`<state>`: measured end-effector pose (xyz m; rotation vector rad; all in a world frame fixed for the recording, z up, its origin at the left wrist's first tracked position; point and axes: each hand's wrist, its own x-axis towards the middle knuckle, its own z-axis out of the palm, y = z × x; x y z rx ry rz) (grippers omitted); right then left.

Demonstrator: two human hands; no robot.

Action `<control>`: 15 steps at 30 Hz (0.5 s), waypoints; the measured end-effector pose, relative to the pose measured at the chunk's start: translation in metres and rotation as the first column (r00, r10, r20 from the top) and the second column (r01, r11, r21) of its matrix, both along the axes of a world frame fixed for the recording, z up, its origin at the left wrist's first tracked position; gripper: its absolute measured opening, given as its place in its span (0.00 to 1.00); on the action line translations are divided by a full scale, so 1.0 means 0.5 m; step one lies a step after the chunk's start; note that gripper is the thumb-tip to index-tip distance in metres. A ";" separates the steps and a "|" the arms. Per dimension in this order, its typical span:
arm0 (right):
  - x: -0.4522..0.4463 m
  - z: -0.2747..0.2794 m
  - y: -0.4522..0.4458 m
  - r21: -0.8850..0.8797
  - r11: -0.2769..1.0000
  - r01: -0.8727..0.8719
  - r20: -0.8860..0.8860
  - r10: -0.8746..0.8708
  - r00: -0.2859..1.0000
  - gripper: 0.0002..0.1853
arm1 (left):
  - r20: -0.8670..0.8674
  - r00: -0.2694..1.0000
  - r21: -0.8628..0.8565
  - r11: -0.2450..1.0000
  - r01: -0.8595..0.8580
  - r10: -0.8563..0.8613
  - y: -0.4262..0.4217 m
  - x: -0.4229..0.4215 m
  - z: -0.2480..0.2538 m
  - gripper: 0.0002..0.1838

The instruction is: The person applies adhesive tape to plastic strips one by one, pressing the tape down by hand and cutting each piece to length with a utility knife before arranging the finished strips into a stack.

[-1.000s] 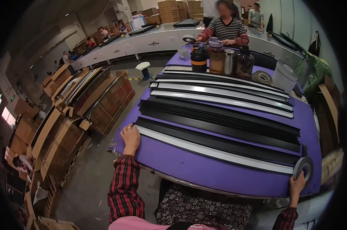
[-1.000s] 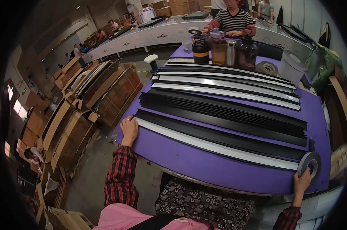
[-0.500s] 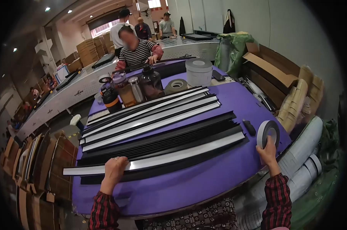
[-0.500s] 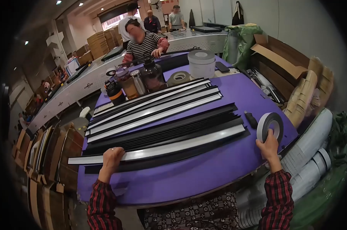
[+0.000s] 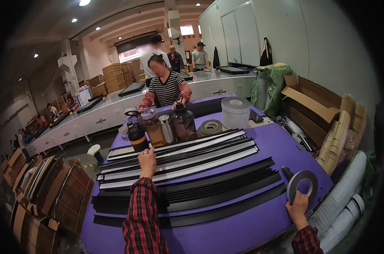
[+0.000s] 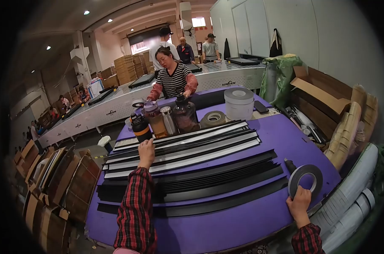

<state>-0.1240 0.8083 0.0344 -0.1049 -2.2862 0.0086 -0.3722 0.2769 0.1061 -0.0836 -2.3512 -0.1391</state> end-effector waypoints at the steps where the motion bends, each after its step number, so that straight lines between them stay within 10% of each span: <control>1: 0.000 0.001 0.001 0.006 1.000 0.003 -0.002 -0.003 1.000 0.25 | -0.026 0.997 0.009 0.997 0.073 -0.072 0.027 0.005 -0.021 0.11; 5: -0.002 -0.001 0.003 -0.066 0.998 -0.023 0.032 0.026 0.999 0.24 | 0.190 0.902 0.078 0.921 0.381 -0.389 0.128 0.108 -0.091 0.13; 8: 0.003 0.014 -0.005 -0.057 0.998 0.015 0.064 -0.012 0.998 0.23 | 0.553 0.809 -0.059 0.959 0.279 -0.201 0.182 0.235 -0.094 0.23; 15: 0.000 0.012 0.000 -0.046 0.999 0.017 0.041 -0.015 0.999 0.19 | 0.723 0.684 -0.020 0.986 0.163 -0.099 0.204 0.325 -0.076 0.29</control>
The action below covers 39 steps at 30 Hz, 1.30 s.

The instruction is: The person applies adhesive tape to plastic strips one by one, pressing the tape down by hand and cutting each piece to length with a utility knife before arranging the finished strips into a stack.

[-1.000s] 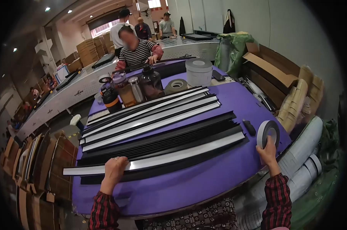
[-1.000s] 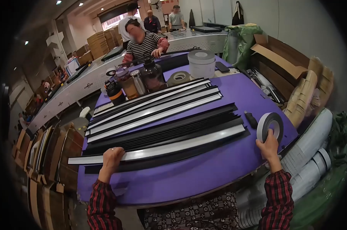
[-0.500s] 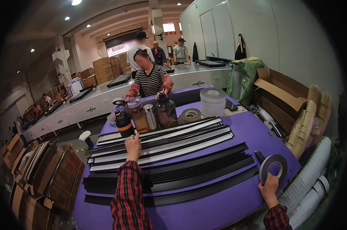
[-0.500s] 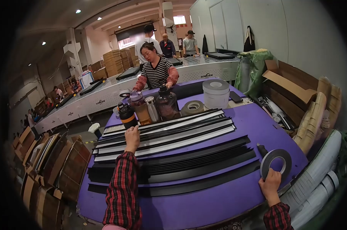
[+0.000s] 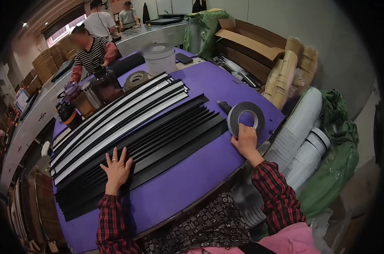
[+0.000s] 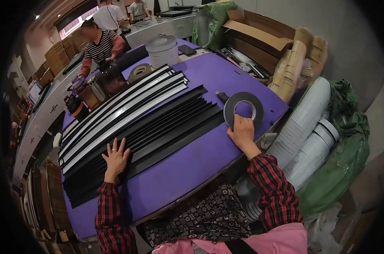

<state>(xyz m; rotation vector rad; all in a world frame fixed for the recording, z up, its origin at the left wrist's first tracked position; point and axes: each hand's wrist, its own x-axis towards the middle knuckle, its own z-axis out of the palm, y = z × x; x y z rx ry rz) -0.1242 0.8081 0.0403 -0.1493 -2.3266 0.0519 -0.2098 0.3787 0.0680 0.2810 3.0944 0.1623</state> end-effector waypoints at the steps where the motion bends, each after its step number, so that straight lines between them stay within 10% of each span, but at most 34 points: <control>1: -0.001 0.001 0.002 0.006 1.000 -0.009 -0.029 0.009 1.000 0.19 | 0.011 1.000 -0.010 1.000 -0.011 0.011 0.004 0.010 0.001 0.30; 7: 0.027 0.090 0.008 -0.633 0.763 0.133 0.053 -0.128 0.990 0.19 | 0.033 0.998 -0.024 0.998 -0.054 0.054 0.019 0.070 0.003 0.30; 10: 0.073 0.126 0.004 -0.865 0.185 -0.466 -0.444 0.146 0.884 0.18 | 0.068 0.995 -0.006 0.997 -0.072 0.072 0.024 0.098 0.007 0.29; 16: 0.121 0.116 -0.163 -0.574 -0.524 -0.629 -0.805 0.223 0.550 0.25 | 0.145 0.988 0.021 0.999 0.043 -0.046 0.018 0.124 0.005 0.26; 21: 0.122 0.119 -0.275 -0.523 -0.620 -0.585 -0.838 0.248 0.486 0.30 | -0.299 0.933 0.202 0.942 0.269 -0.202 0.078 0.216 0.033 0.27; 24: 0.137 0.113 -0.342 -0.528 -0.647 -0.549 -0.841 0.313 0.441 0.32 | -0.111 0.978 0.964 0.219 0.148 -0.175 0.180 0.312 0.028 0.23; 25: 0.141 0.112 -0.365 -0.518 -0.656 -0.549 -0.851 0.330 0.410 0.33 | -0.018 0.977 0.994 -0.113 -0.007 -0.213 0.208 0.334 0.026 0.19; 27: 0.154 0.110 -0.397 -0.524 -0.673 -0.521 -0.847 0.350 0.400 0.35 | 0.060 0.960 0.909 -0.383 -0.166 -0.274 0.220 0.345 0.010 0.11; 31: 0.152 0.115 -0.311 -0.252 -0.882 -0.397 -0.919 0.090 0.384 0.36 | 0.045 0.998 0.920 -0.388 -0.054 -0.032 0.118 0.369 0.007 0.07; 33: 0.151 0.107 -0.166 -0.207 -0.892 -0.402 -0.939 0.066 0.339 0.35 | 0.117 0.986 0.991 -0.082 -0.108 0.115 -0.020 0.383 -0.010 0.07; 39: 0.138 0.000 0.057 -0.578 -0.659 -0.480 -0.790 0.304 0.533 0.29 | 0.109 0.744 0.959 0.127 -0.254 0.659 -0.444 0.473 0.009 0.07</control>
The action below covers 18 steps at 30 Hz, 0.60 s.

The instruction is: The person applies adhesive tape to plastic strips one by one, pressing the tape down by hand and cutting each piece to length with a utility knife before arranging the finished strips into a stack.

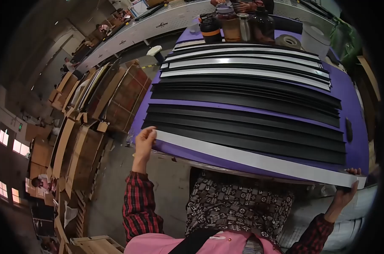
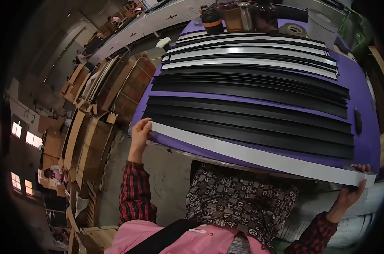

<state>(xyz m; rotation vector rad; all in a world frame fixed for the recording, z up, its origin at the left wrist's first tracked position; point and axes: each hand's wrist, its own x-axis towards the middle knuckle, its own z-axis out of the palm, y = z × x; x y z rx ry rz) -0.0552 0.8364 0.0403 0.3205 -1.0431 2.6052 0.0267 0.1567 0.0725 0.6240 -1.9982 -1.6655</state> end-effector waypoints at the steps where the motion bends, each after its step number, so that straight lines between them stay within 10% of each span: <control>1: -0.007 -0.002 -0.015 -0.004 0.999 -0.051 -0.006 0.051 0.999 0.25 | 0.060 0.998 -0.051 0.998 -0.021 0.024 -0.046 0.008 0.006 0.07; 4: -0.039 -0.009 -0.087 0.361 0.910 0.202 0.157 -0.273 0.949 0.20 | 0.142 0.989 -0.162 0.987 -0.014 0.037 -0.162 0.000 -0.012 0.06; 6: -0.069 -0.032 -0.111 0.878 0.355 0.322 -0.088 -0.541 0.837 0.19 | 0.149 0.982 -0.255 0.964 -0.071 0.111 -0.198 -0.023 -0.022 0.05; 18: -0.101 -0.008 -0.209 0.955 -0.236 0.178 -0.281 -0.541 0.793 0.19 | 0.272 0.953 -0.291 0.955 -0.054 0.137 -0.230 -0.067 -0.048 0.06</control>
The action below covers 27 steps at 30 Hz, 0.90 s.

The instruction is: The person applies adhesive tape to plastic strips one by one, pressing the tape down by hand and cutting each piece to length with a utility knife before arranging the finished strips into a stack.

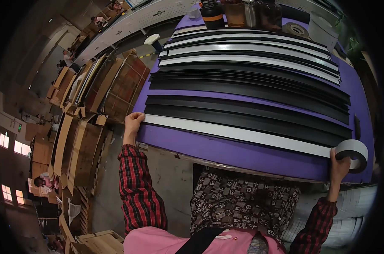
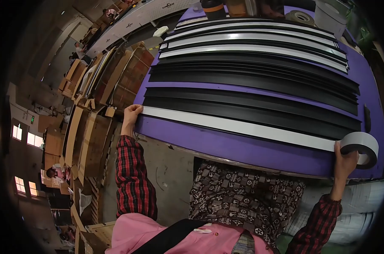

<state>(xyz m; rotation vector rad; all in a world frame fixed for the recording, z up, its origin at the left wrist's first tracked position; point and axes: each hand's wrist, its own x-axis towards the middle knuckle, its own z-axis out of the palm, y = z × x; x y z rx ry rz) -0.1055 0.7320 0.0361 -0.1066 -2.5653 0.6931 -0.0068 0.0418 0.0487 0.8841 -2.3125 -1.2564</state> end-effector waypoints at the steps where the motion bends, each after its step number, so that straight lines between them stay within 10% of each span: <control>1: 0.004 0.002 0.000 0.091 0.996 0.010 0.007 -0.011 1.000 0.20 | -0.016 1.000 -0.066 0.998 0.023 -0.024 -0.015 0.006 -0.007 0.06; 5: 0.008 -0.014 -0.016 0.309 0.945 0.111 -0.191 -0.053 0.980 0.22 | -0.006 0.996 -0.116 0.990 0.083 -0.084 -0.031 0.011 -0.016 0.08; 14: 0.004 -0.004 -0.032 0.183 0.983 0.033 -0.296 0.023 0.955 0.19 | 0.005 0.986 -0.177 0.971 0.163 -0.165 -0.165 0.018 -0.080 0.13; 16: 0.003 -0.017 -0.027 0.404 0.912 0.069 -0.234 0.030 0.972 0.21 | 0.036 0.983 -0.156 0.971 0.182 -0.179 -0.148 0.014 -0.069 0.15; 18: 0.006 -0.017 -0.028 0.415 0.907 0.074 -0.228 0.026 0.973 0.22 | 0.014 0.988 -0.510 0.851 -0.124 0.153 -0.086 0.017 -0.052 0.17; 21: 0.005 -0.003 -0.029 0.414 0.907 0.075 -0.252 0.036 0.967 0.24 | -0.161 0.986 -0.634 0.771 -0.066 -0.048 0.059 -0.059 -0.029 0.13; 23: 0.015 0.021 -0.035 0.214 0.975 -0.053 -0.152 0.087 0.985 0.32 | -0.286 0.913 -0.445 0.884 0.143 -0.291 0.333 -0.116 0.021 0.08; 24: 0.019 0.028 -0.041 0.224 0.973 -0.053 -0.158 0.090 0.983 0.32 | -0.206 0.795 -0.513 0.755 0.410 -0.571 0.492 -0.140 0.063 0.05; 26: 0.025 0.036 -0.060 -0.599 0.758 -0.259 -0.225 0.151 0.963 0.36 | -0.135 0.472 -0.658 0.435 0.615 -0.871 0.714 -0.182 0.061 0.06; 27: 0.025 0.051 -0.064 -0.595 0.761 -0.260 -0.233 0.146 0.961 0.36 | -0.131 0.311 -0.715 0.307 0.628 -0.941 0.802 -0.203 0.046 0.09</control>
